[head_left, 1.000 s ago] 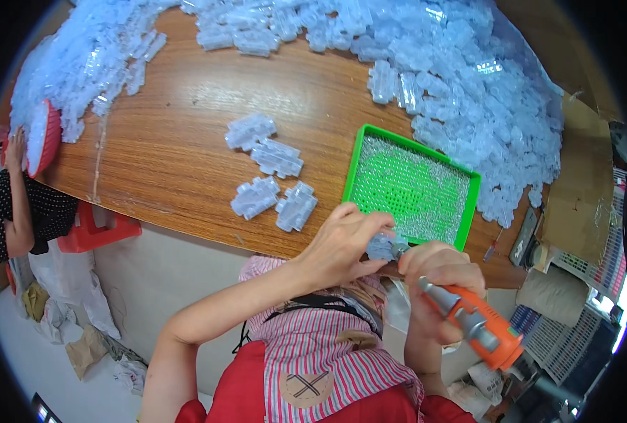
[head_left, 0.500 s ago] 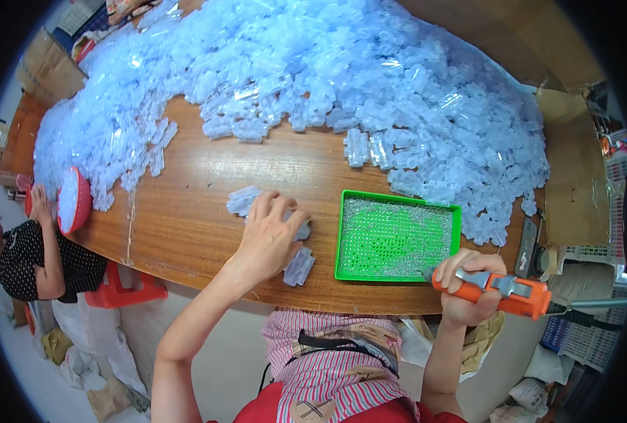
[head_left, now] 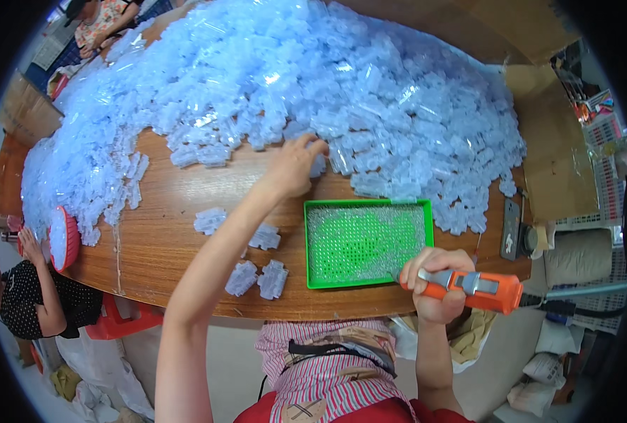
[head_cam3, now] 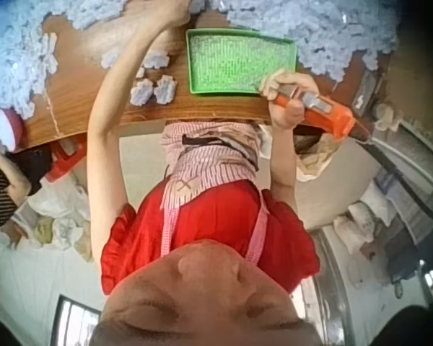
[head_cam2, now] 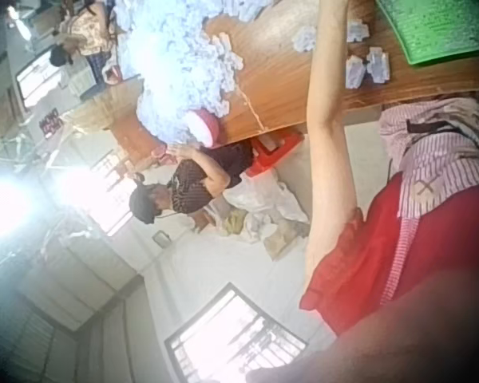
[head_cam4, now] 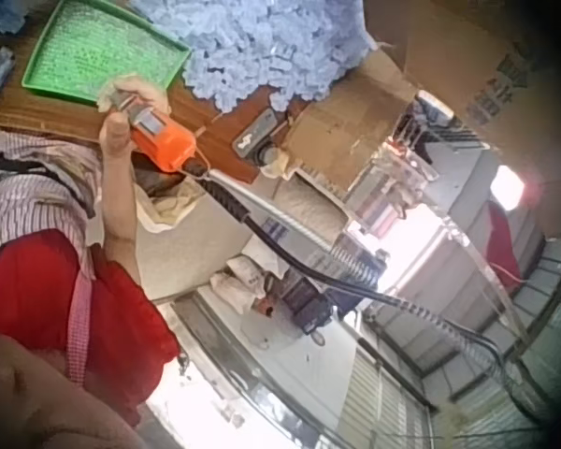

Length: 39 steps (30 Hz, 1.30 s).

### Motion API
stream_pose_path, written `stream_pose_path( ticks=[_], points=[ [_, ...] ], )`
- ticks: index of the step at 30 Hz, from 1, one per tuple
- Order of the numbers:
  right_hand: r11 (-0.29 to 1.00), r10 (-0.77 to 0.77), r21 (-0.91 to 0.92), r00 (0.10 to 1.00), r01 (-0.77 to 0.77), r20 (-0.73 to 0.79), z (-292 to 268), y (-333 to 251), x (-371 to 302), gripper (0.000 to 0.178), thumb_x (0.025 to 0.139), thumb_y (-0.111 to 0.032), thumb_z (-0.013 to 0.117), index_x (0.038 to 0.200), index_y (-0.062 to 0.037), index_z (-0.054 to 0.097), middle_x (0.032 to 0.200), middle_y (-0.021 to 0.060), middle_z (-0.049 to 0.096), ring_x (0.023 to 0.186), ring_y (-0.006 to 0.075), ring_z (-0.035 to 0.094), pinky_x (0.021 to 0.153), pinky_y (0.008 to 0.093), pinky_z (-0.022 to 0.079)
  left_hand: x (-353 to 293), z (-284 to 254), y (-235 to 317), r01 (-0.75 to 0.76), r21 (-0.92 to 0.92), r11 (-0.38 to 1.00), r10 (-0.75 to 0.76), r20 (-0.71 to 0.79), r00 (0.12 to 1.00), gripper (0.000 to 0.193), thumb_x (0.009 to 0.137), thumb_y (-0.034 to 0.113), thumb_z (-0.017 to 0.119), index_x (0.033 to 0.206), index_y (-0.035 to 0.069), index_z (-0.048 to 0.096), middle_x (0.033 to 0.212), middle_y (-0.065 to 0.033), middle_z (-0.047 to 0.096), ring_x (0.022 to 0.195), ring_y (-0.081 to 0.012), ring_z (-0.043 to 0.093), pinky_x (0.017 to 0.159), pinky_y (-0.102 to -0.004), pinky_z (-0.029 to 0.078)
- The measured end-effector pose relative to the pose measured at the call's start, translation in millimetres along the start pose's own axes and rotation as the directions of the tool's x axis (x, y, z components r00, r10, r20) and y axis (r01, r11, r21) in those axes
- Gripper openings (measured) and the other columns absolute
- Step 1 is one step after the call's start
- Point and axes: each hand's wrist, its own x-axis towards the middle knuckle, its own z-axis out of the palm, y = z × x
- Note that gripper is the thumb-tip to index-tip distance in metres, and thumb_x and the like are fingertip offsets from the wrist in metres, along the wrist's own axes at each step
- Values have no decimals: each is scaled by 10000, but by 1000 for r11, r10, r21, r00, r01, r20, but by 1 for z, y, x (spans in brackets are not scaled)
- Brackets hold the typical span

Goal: The person assembles plastic components by taking plastic pieces from a table, picking up screws from a green tray using an electric screwdriver, and driving the screws into the plastic pieces.

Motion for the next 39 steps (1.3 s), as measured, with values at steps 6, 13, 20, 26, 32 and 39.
stream_pose_path(
  ticks=[6,13,20,26,32,39],
  points=[
    [998,47,46,999,-46,-5,-2,11,5,572,838,-577,606,937,-21,514,611,39,498,531,152,499,478,299,441,-23,-34,-1,113,-130,985,-107,56,993,441,724,92,707,1108,131,495,1088,-162,570,883,-398,619,743,-452,517],
    [999,38,15,997,-39,64,-1,35,9,585,821,-565,640,960,-12,510,625,44,506,562,159,510,502,300,444,-130,-59,74,89,-705,704,-119,6,993,529,737,180,766,1144,9,474,1186,-170,607,1036,-238,610,892,-375,487],
    [997,14,81,996,-21,93,9,71,14,566,820,-564,641,960,-26,535,619,41,501,556,157,500,518,294,440,-183,-20,107,-61,-511,858,33,-64,997,391,720,233,778,967,47,538,1268,-118,535,1173,-330,496,954,-447,365],
    [994,42,96,993,-52,108,11,85,14,568,841,-579,602,960,-27,536,609,45,492,553,152,496,512,295,435,-189,-12,99,-47,-640,767,10,-62,998,415,690,140,757,1039,64,544,1068,-99,565,1022,-282,534,881,-411,369],
    [996,42,71,996,-48,77,10,86,15,569,842,-587,591,941,-29,539,605,46,493,552,160,495,514,305,439,-178,-26,102,11,-517,856,26,66,997,474,713,114,694,1157,72,535,1072,-87,564,1086,-261,500,926,-413,325],
    [995,66,66,995,-71,71,11,83,15,584,826,-600,604,930,-29,538,603,46,496,557,164,498,518,315,442,-172,-16,107,-41,-561,827,67,26,997,534,703,80,677,1215,85,524,1077,-68,569,1050,-228,516,900,-408,302]
  ],
)
